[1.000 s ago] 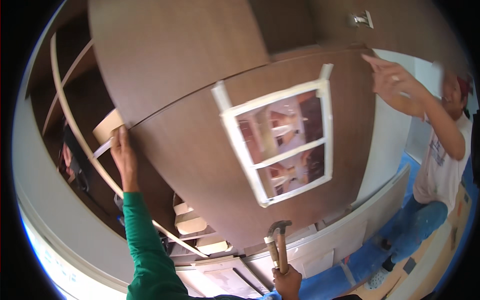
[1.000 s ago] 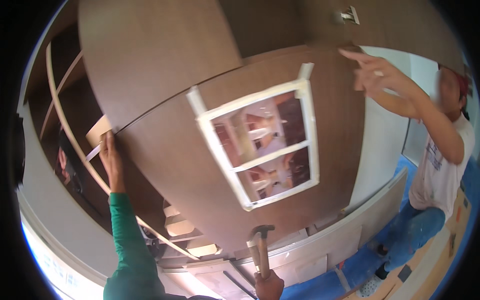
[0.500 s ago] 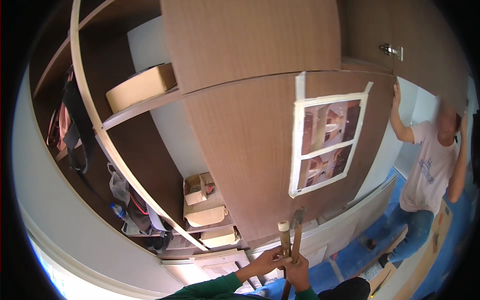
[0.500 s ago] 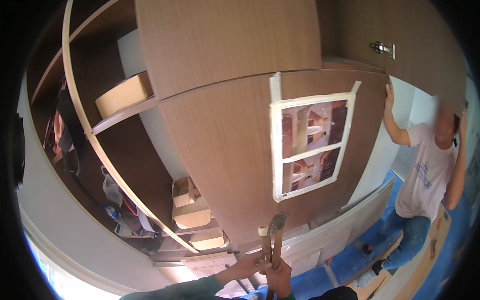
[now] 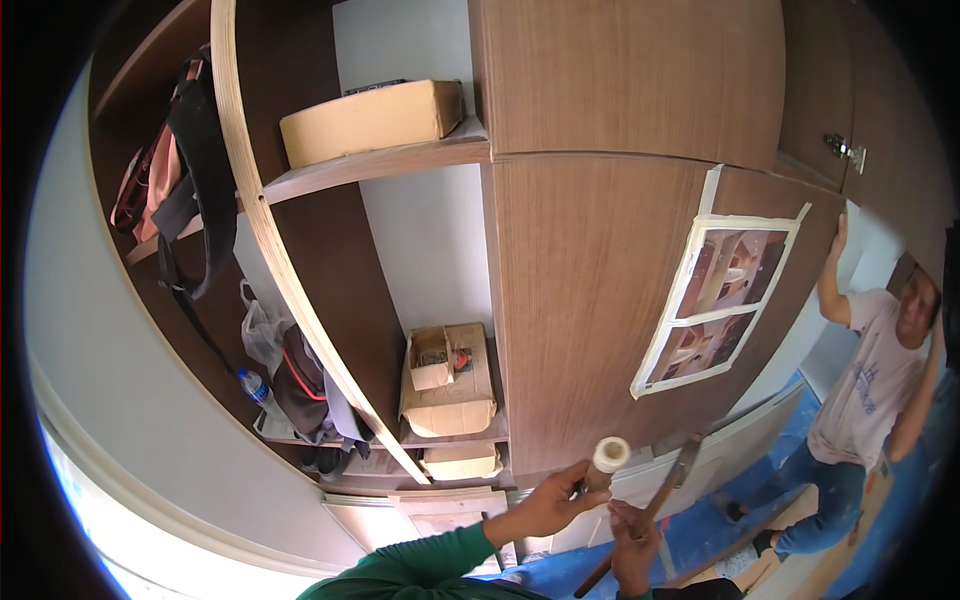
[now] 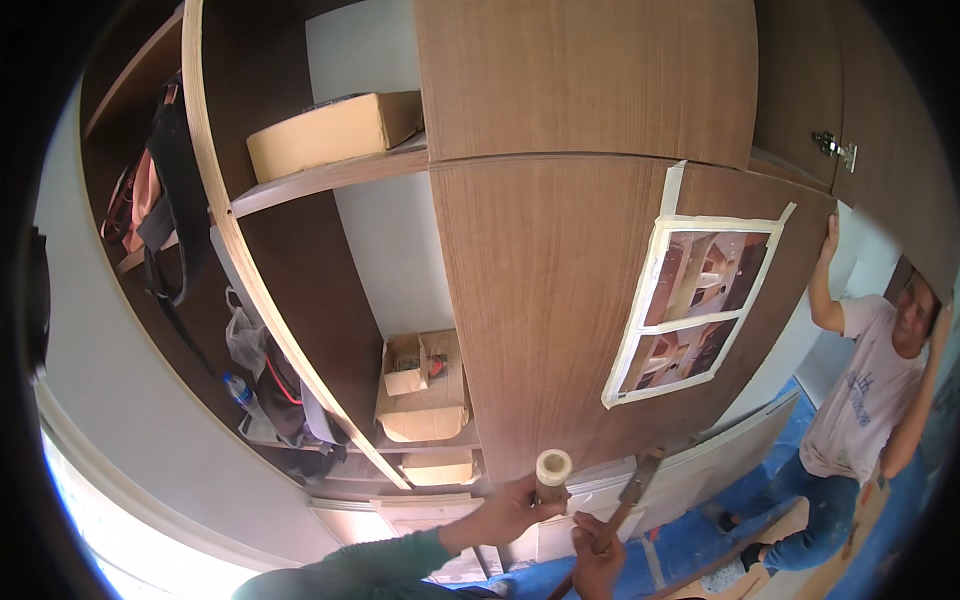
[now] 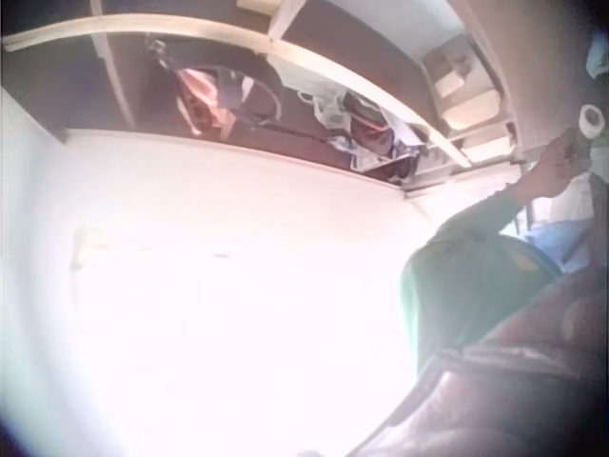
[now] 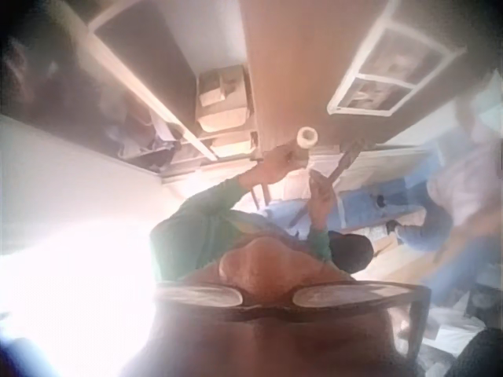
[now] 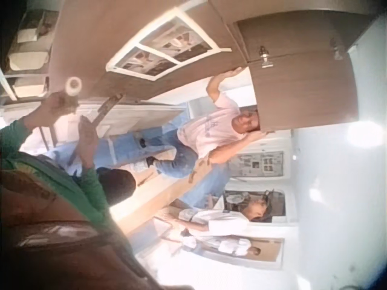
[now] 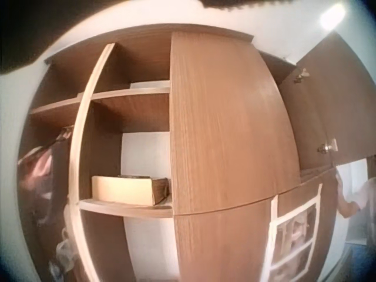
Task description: The person uses a hammer and a chisel to pry open a wooden cabinet door. They repeatedly strike the chisel along the door's edge to separate it from the frame. Another person assists by holding the door steady. The person eventually removes the door from the cabinet.
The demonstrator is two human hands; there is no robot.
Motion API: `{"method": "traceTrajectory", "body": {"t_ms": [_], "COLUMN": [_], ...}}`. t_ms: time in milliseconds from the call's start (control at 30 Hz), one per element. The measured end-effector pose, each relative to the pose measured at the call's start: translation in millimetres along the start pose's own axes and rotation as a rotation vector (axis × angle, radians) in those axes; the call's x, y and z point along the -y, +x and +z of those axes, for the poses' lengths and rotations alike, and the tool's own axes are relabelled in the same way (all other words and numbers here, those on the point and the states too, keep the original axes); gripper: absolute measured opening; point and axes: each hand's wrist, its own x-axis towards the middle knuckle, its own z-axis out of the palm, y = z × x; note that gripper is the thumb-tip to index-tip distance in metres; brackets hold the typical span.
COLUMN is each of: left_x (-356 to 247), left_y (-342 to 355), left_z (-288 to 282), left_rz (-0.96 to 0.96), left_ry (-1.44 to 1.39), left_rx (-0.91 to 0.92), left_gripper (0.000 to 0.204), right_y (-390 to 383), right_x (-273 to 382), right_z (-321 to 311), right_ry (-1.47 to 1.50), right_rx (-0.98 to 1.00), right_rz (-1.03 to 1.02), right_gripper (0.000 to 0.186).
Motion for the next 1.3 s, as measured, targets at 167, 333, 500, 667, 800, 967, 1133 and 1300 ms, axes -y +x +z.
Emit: {"method": "traceTrajectory", "body": {"t_ms": [167,333,500,667,800,967,1133,1300], "left_x": [-142,-229,-282,-292,-291,-288,-290,-295], "left_y": [16,55,81,86,99,131,134,136], "left_z": [-12,-16,-28,-33,-51,-91,-109,-116], "left_rz": [0.879,1.44,1.598,1.446,1.374,1.52,1.614,1.657], "left_ry": [0.561,0.821,0.952,1.163,1.201,1.267,1.239,1.168], "left_rx": [-0.058,0.049,0.198,0.104,0.041,0.026,0.028,-0.011], "left_gripper": [0.019,0.021,0.018,0.022,0.026,0.032,0.035,0.036], "right_y": [3,-7,-27,-36,-35,-30,-28,-28], "right_x": [-63,13,39,42,34,51,74,79], "right_z": [-54,-29,-10,2,4,6,8,15], "right_ry": [0.142,0.094,-0.028,-0.089,-0.12,-0.122,-0.155,-0.259], "right_rx": [-0.101,-0.127,-0.149,-0.09,-0.058,-0.05,-0.036,-0.009], "right_rz": [0.083,0.177,0.201,0.258,0.189,0.167,0.127,0.005], "right_gripper": [0.015,0.014,0.014,0.017,0.018,0.02,0.023,0.026]}}
